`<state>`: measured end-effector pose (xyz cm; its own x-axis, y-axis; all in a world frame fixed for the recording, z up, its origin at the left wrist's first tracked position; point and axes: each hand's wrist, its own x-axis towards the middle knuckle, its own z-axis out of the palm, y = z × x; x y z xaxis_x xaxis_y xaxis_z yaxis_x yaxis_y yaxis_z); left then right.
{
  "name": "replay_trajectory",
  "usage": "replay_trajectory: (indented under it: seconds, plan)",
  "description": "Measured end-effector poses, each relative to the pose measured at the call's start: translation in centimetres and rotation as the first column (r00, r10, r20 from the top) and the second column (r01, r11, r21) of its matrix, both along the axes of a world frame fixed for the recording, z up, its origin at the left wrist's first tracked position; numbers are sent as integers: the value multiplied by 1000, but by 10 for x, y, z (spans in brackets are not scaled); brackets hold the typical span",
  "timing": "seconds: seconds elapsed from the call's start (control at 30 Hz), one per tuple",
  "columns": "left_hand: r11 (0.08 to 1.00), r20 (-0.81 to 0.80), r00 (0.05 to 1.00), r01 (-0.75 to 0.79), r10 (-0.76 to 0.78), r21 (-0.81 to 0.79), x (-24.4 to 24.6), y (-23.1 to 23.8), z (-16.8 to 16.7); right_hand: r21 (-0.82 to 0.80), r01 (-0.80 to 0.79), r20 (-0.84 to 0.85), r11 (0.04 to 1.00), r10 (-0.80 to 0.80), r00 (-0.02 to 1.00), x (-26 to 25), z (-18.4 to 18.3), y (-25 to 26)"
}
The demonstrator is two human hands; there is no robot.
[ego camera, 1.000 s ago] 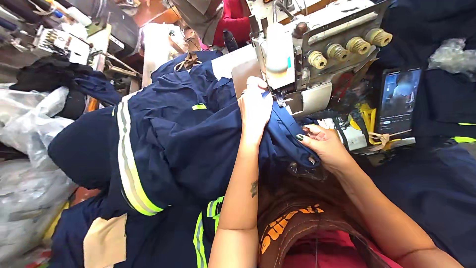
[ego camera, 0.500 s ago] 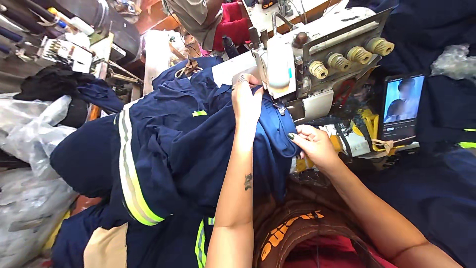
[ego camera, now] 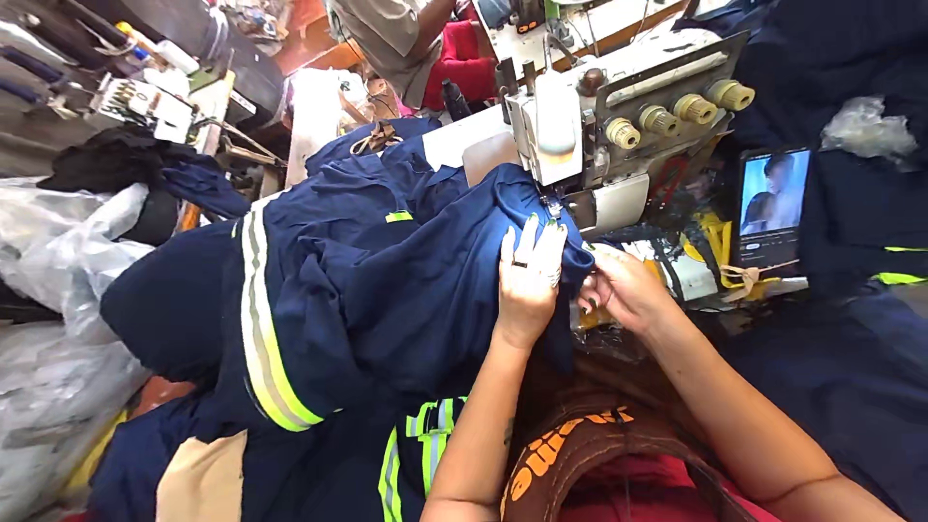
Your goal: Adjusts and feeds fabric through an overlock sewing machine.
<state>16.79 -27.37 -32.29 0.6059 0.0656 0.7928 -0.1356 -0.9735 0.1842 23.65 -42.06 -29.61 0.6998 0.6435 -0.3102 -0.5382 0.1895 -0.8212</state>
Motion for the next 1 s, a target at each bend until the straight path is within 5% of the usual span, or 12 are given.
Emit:
replay_trajectory:
  seconds: [0.07,0.17,0.23,0.33,0.5,0.57,0.67,0.77,0.9,1.0]
  plan:
    - [989,-21,997,77,-81,-128,-9,-5,20,-157,128,352,979,-66,934,2,-6,-8]
    - [860,-193,936,169,-293,-481,-65,-20,61,-260,351,744,899,-45,667,5,-7,-15]
    - [799,-272,857,231,-437,-555,-105,-27,82,-248,417,885,874,28,466,-1,3,-10]
    - [859,-378,823,234,-424,-455,-142,-33,94,-81,361,984,929,16,178,-6,-1,9]
    - [972,-411,887,145,-211,-185,-139,-16,103,-43,130,997,991,51,-61,-24,-9,4]
    - [986,-426,890,159,-160,-38,-120,-6,98,-123,30,990,992,124,-66,-42,-7,-20]
    - [921,-513,799,387,-314,40,-81,9,87,-171,-44,985,984,169,-45,-63,5,-56]
    - [786,-475,650,595,-593,-168,-53,18,86,-151,88,987,985,144,76,-67,18,-83]
    - [754,-347,670,574,-656,-319,-48,23,100,-53,171,925,984,-16,379,-58,23,-96]
    - [765,-435,637,589,-637,-259,-50,17,102,-32,135,938,990,-17,347,-58,22,-92]
